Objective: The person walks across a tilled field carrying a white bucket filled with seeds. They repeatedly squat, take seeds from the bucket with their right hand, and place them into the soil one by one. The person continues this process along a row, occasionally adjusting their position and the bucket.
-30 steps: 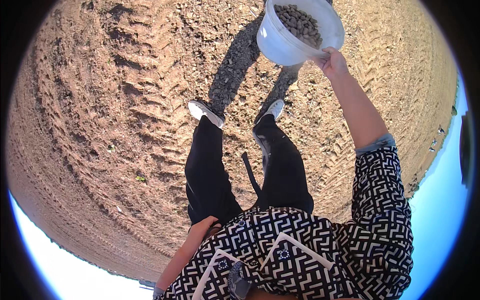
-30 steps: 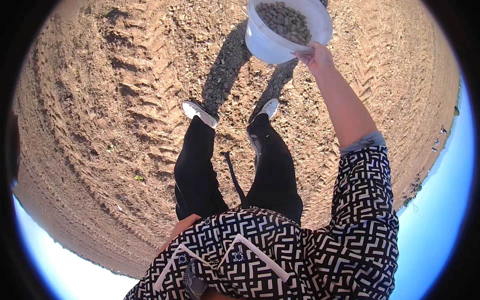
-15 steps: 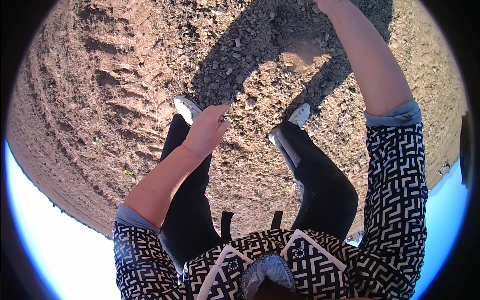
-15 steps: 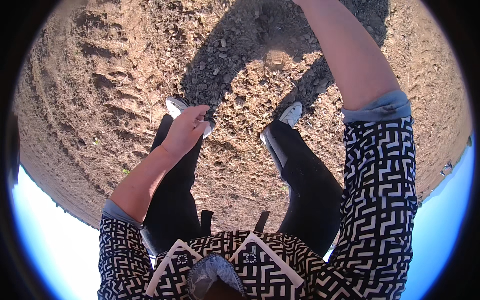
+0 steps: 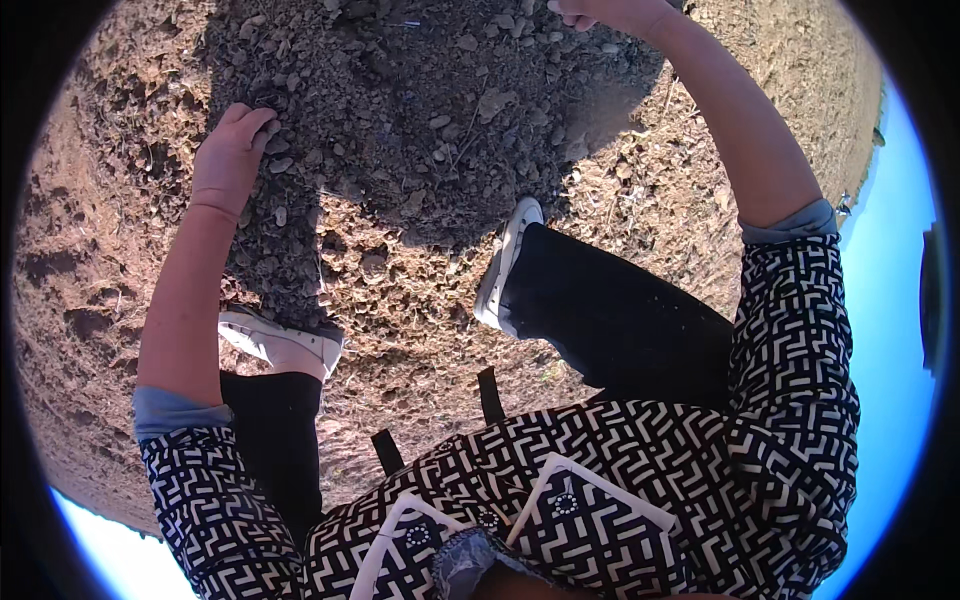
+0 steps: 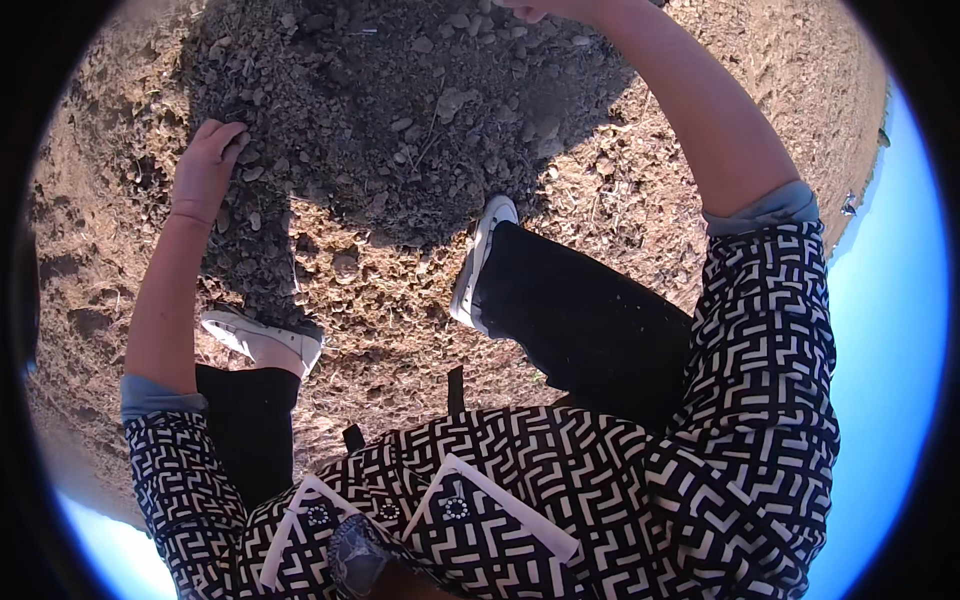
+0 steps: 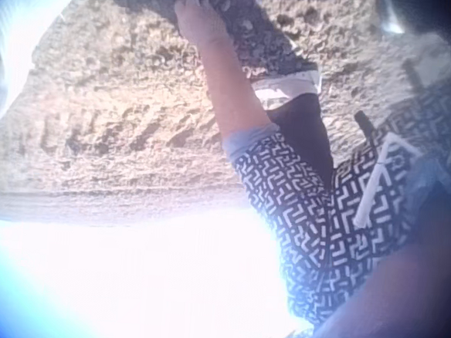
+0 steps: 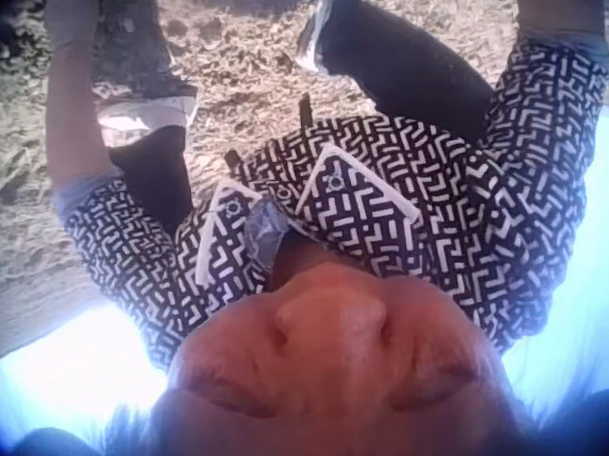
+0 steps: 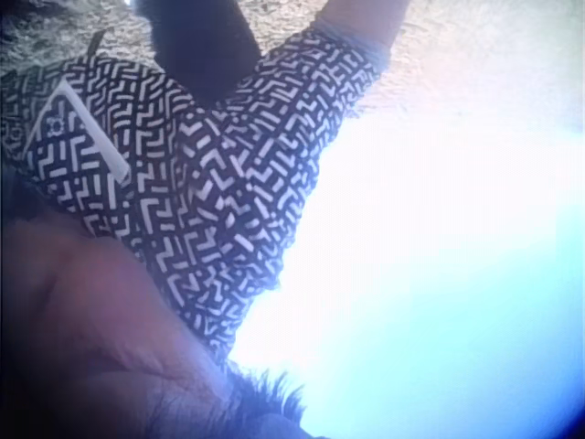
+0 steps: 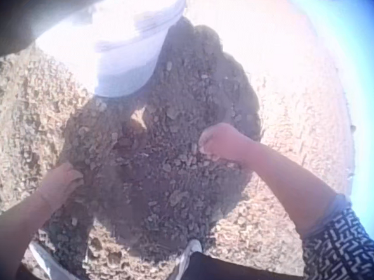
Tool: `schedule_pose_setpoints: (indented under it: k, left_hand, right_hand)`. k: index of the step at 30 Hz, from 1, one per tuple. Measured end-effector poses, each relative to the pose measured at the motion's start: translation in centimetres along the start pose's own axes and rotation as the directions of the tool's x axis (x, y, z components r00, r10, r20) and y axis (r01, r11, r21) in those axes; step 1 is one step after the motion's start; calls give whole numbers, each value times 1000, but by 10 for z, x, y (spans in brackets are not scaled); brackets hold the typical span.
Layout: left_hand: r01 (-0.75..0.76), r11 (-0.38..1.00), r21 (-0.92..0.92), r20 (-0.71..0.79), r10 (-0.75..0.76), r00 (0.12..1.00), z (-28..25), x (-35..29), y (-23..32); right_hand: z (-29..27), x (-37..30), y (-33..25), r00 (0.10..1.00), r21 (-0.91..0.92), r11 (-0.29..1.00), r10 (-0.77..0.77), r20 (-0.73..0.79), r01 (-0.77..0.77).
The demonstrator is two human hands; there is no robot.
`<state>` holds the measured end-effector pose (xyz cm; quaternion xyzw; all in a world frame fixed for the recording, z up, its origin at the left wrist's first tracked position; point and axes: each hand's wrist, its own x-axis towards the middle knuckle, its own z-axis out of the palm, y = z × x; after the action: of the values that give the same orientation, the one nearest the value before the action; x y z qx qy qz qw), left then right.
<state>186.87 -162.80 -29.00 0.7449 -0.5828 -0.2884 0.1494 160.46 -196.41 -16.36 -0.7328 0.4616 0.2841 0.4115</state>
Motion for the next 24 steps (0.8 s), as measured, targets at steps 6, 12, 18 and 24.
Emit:
schedule_pose_setpoints:
  k: [6,12,18,24]
  left_hand:
    - [186,850,-493,260,-60,964,-62,36,15]
    - [470,446,-761,422,-209,882,-119,3,87]
    - [585,267,-766,496,-333,802,-69,-5,109]
    - [-11,996,-86,237,31,971,73,36,158]
  right_hand:
    - [32,-19,136,964,-292,956,65,258,14]
    - [129,-40,209,832,-437,720,-536,143,539]
    - [171,-31,204,847,-685,612,-531,14,395]
    - [122,-19,171,954,-462,835,-273,122,298]
